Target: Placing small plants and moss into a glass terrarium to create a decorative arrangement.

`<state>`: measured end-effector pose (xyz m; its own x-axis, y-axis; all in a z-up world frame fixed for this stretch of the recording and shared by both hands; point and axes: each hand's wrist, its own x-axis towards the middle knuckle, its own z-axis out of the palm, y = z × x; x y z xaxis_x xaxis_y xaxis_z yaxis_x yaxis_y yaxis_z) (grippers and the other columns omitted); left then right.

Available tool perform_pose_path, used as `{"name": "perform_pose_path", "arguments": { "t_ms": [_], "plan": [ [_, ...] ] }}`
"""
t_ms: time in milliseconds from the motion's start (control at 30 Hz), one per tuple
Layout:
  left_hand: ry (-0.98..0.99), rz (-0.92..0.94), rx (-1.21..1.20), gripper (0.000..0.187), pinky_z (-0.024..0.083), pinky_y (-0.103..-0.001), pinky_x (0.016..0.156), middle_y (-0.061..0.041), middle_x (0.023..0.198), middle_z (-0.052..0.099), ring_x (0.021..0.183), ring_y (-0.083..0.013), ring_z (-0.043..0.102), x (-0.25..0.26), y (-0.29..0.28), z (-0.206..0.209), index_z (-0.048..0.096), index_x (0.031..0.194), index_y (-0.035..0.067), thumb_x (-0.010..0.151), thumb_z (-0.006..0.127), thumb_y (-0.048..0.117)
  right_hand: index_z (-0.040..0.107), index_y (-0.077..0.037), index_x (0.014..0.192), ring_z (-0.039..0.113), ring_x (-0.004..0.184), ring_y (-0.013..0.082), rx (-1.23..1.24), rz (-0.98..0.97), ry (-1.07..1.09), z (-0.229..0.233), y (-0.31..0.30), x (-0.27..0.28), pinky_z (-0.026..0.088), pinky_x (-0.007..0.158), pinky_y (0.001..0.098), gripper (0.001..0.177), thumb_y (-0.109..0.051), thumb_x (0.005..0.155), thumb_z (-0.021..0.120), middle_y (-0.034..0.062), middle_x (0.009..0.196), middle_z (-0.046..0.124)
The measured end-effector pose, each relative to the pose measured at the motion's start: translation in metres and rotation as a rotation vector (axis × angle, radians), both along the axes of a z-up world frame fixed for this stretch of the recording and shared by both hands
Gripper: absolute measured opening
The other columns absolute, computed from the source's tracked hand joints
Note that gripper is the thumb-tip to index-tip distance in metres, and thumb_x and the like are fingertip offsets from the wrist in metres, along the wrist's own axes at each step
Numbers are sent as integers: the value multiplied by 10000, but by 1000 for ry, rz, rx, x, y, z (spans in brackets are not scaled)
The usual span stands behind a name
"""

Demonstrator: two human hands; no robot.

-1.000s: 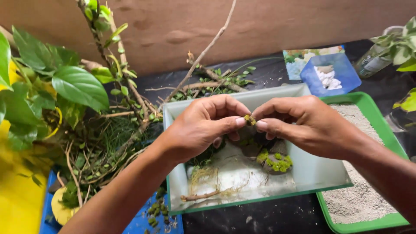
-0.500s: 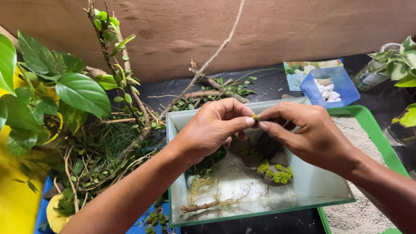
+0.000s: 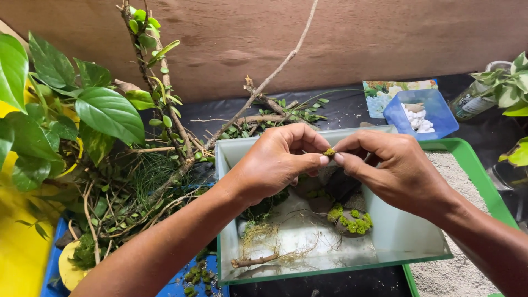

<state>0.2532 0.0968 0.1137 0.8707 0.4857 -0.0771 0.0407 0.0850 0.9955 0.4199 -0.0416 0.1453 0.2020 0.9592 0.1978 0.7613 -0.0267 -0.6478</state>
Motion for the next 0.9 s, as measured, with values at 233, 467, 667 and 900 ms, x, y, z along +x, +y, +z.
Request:
{"name": "perform_pose_path", "arguments": {
  "t_ms": [233,467,667,900],
  "plan": [
    [-22,30,245,117,510,-208,685,17,853,708,766,-46,617,-1,-5,4,712,962,115,863,770,135,842,-175,916,555,605,55,-77,-34,13,-1,0,2,443,535,256,141,-266,894,737,-59,714,745],
    [-45,6,285,184,527,-230,736,4,913,702,823,-73,634,-3,-7,1,684,1003,113,832,736,67,848,-141,871,616,630,48,-156,-71,123,-3,0,5,472,584,243,183,-261,924,721,-47,680,763],
    [-5,7,271,164,496,-225,686,15,834,682,757,-60,597,-2,-8,3,710,987,110,827,723,76,861,-100,904,649,607,85,-236,-97,271,-1,-1,3,509,579,247,197,-231,929,717,10,667,763],
    [109,-4,330,73,500,-232,679,33,825,734,747,-51,619,-3,-9,11,760,908,137,847,744,174,853,-128,908,634,659,47,-165,-59,160,-7,-2,5,496,607,233,173,-232,925,715,-43,718,780]
  ]
}}
